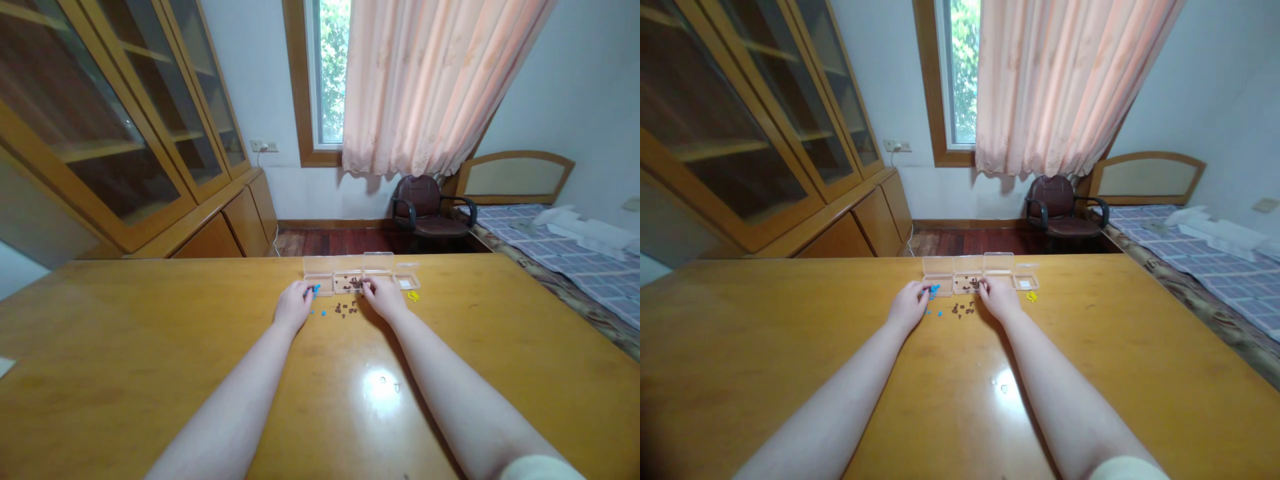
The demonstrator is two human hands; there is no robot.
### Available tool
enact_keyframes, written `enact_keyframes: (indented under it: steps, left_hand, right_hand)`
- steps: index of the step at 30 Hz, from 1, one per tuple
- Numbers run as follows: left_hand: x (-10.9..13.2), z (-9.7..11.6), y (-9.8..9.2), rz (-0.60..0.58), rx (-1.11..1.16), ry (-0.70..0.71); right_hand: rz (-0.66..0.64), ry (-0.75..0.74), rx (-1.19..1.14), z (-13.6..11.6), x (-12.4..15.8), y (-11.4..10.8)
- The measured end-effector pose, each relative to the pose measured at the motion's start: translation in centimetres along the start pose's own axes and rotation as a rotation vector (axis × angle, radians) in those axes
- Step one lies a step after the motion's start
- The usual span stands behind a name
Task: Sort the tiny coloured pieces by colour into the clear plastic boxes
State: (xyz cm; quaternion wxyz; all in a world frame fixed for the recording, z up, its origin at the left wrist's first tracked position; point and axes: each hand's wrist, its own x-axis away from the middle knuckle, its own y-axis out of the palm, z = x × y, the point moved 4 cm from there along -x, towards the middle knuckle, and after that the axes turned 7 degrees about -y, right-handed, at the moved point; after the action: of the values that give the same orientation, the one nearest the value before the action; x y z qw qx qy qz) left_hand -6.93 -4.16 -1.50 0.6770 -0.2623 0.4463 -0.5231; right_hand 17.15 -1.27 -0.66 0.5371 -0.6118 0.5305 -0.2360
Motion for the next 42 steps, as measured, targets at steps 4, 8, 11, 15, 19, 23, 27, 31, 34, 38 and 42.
enact_keyframes:
  steps: [4,8,11,15,19,23,27,31,34,38,42]
  left_hand:
    - [0.0,-0.9,-0.7,0.011,0.046,-0.056]
    - [0.0,-1.4,-1.2,0.019,0.089,-0.087]
    - [0.1,-1.4,-1.1,0.015,0.092,-0.091]
    - [0.2,-1.3,-1.0,-0.004,0.088,-0.083]
    - [0.2,-1.2,-0.9,-0.005,0.09,-0.081]
    - [0.2,-1.1,-0.8,-0.003,0.085,-0.073]
    - [0.2,-0.6,-0.8,-0.021,0.049,-0.038]
    - [0.6,0.4,-0.8,-0.087,-0.015,0.037]
    - [0.7,0.7,-0.8,-0.122,-0.064,0.046]
    - [0.6,0.5,-1.1,-0.132,-0.078,0.003]
    - [0.6,0.2,-2.2,-0.122,-0.252,-0.108]
  right_hand:
    - [-0.136,-0.095,0.127,-0.6,0.5,-0.5]
    - [-0.216,-0.096,0.213,-0.9,0.5,-0.6]
    - [-0.268,-0.105,0.232,-0.8,0.4,-0.6]
    - [-0.309,-0.091,0.223,-0.6,0.3,-0.4]
    - [-0.294,-0.093,0.219,-0.6,0.4,-0.1]
    - [-0.174,-0.128,0.129,-0.6,0.4,-0.1]
    - [0.059,-0.063,0.015,0.0,0.3,-0.3]
    - [0.152,0.001,0.012,0.4,0.0,0.1]
    - [0.156,0.009,0.053,0.3,-0.1,0.3]
    - [0.026,-0.134,0.053,-0.5,0.1,0.3]
    - [-0.194,-0.268,0.076,-1.4,0.7,0.7]
